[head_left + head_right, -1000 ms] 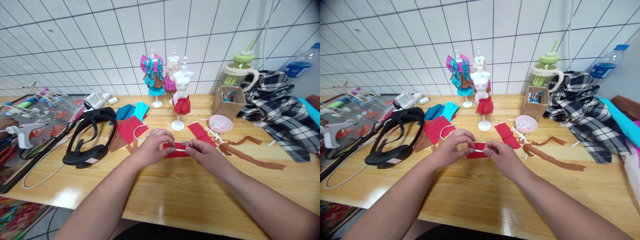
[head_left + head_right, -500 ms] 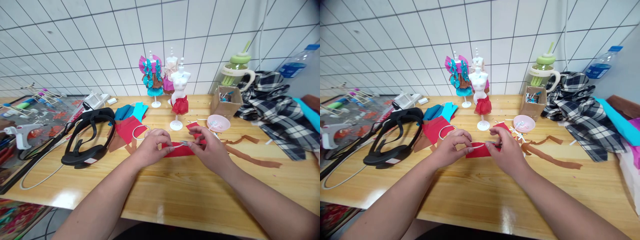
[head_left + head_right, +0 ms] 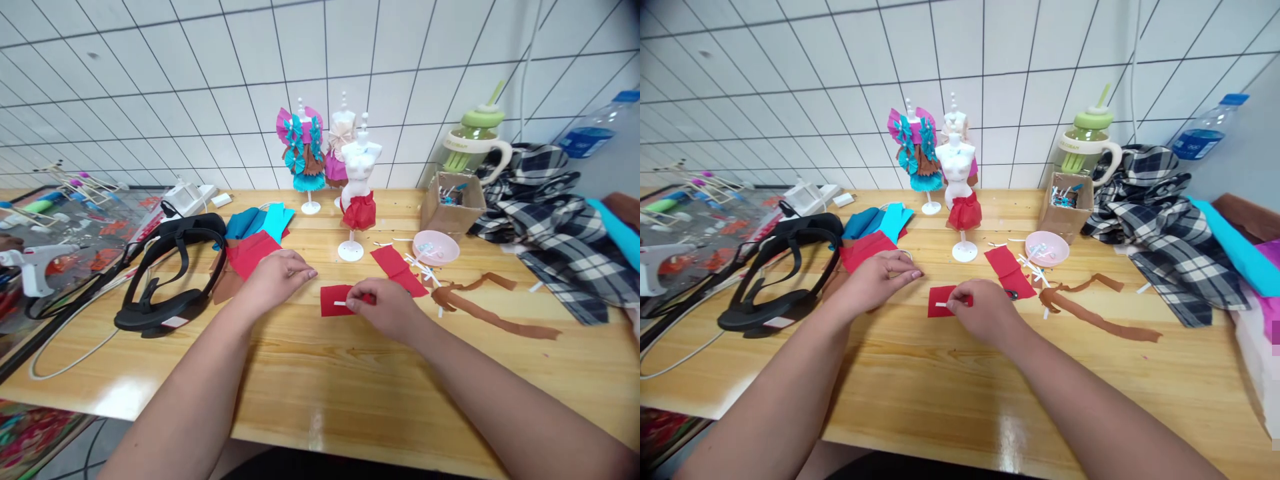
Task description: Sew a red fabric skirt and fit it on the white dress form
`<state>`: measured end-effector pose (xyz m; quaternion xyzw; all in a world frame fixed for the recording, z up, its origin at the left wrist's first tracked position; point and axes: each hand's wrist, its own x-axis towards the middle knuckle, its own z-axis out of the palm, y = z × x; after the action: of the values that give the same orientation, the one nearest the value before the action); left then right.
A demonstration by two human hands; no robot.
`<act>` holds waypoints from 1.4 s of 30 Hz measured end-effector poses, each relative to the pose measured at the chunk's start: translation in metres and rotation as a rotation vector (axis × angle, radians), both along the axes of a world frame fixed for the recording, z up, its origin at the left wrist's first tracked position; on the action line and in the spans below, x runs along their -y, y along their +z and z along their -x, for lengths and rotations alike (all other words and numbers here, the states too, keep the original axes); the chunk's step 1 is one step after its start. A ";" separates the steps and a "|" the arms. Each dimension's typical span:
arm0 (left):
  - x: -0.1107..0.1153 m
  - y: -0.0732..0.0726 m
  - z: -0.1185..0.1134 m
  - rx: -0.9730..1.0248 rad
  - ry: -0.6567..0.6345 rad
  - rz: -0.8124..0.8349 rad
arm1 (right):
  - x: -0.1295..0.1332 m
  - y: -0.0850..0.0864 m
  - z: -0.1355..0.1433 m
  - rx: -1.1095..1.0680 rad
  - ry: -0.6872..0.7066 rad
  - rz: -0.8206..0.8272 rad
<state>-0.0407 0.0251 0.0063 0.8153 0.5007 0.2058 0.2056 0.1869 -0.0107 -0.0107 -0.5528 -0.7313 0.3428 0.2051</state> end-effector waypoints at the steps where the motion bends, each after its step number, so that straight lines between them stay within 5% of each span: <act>1: -0.002 -0.001 0.003 -0.001 -0.023 0.020 | 0.001 -0.003 0.003 0.037 0.027 -0.025; 10: -0.003 -0.022 -0.004 -0.151 -0.161 0.187 | 0.005 -0.016 0.023 0.188 0.037 -0.057; 17: -0.002 -0.020 -0.006 -0.169 -0.194 0.219 | 0.006 -0.017 0.028 0.240 0.028 -0.048; 42: 0.002 -0.025 -0.013 -0.280 -0.102 0.229 | 0.012 -0.015 0.032 0.366 0.015 -0.166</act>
<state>-0.0279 0.0234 -0.0188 0.8315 0.5027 0.0212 0.2356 0.1547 -0.0223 -0.0257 -0.5817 -0.7861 0.1767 0.1112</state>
